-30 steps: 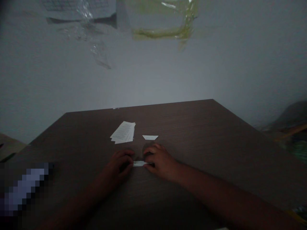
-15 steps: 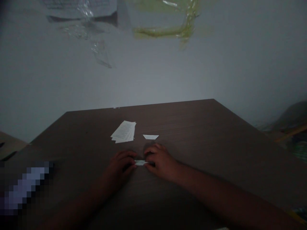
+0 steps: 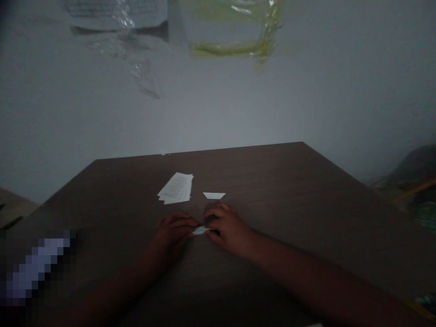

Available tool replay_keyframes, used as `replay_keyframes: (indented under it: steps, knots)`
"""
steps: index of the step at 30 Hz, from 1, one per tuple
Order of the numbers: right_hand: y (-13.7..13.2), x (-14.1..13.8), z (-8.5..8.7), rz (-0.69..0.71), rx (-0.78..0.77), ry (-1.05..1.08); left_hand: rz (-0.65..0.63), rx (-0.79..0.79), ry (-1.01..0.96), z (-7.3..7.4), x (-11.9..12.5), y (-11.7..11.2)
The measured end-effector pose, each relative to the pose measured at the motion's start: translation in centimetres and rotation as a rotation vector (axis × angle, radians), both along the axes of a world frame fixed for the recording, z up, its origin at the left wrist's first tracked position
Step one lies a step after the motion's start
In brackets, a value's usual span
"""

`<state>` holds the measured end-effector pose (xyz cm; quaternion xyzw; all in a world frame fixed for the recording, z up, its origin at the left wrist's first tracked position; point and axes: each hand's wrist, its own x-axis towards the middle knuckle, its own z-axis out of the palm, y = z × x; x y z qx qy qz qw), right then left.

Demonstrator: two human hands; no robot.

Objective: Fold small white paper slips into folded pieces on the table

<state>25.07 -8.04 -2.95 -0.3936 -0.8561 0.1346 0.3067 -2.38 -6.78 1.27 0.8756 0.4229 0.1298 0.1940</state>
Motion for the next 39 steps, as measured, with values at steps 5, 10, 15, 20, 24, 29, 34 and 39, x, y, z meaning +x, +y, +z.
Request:
replay_keyframes:
  steps: [5, 10, 15, 20, 24, 29, 34, 39]
  knots:
    - [-0.2, 0.0, 0.7, -0.158, 0.023, -0.005, 0.072, 0.04, -0.004, -0.3, -0.3, 0.3]
    - [-0.4, 0.1, 0.8, -0.192, 0.052, -0.044, 0.086, 0.049, -0.021, -0.9, -0.6, 0.4]
    - [-0.2, 0.1, 0.4, -0.176, 0.026, -0.05, 0.068, 0.086, -0.018, -0.9, -0.7, 0.5]
    - [0.1, 0.2, 0.1, -0.154, -0.045, 0.0, 0.058, 0.093, 0.009, -0.8, -0.8, 0.6]
    - [0.2, 0.2, 0.3, -0.127, -0.12, 0.035, 0.065, 0.089, 0.021, -0.9, -0.7, 0.7]
    - [0.3, 0.2, 1.0, -0.126, -0.186, -0.008, 0.082, 0.079, 0.011, -0.9, -0.5, 0.7]
    - [0.3, 0.2, 1.5, -0.102, -0.227, -0.085, 0.079, 0.069, 0.013, -0.9, -0.5, 0.5]
    - [0.2, 0.2, 1.5, -0.075, -0.192, -0.106, 0.085, 0.087, 0.018, -1.1, -0.6, 0.5]
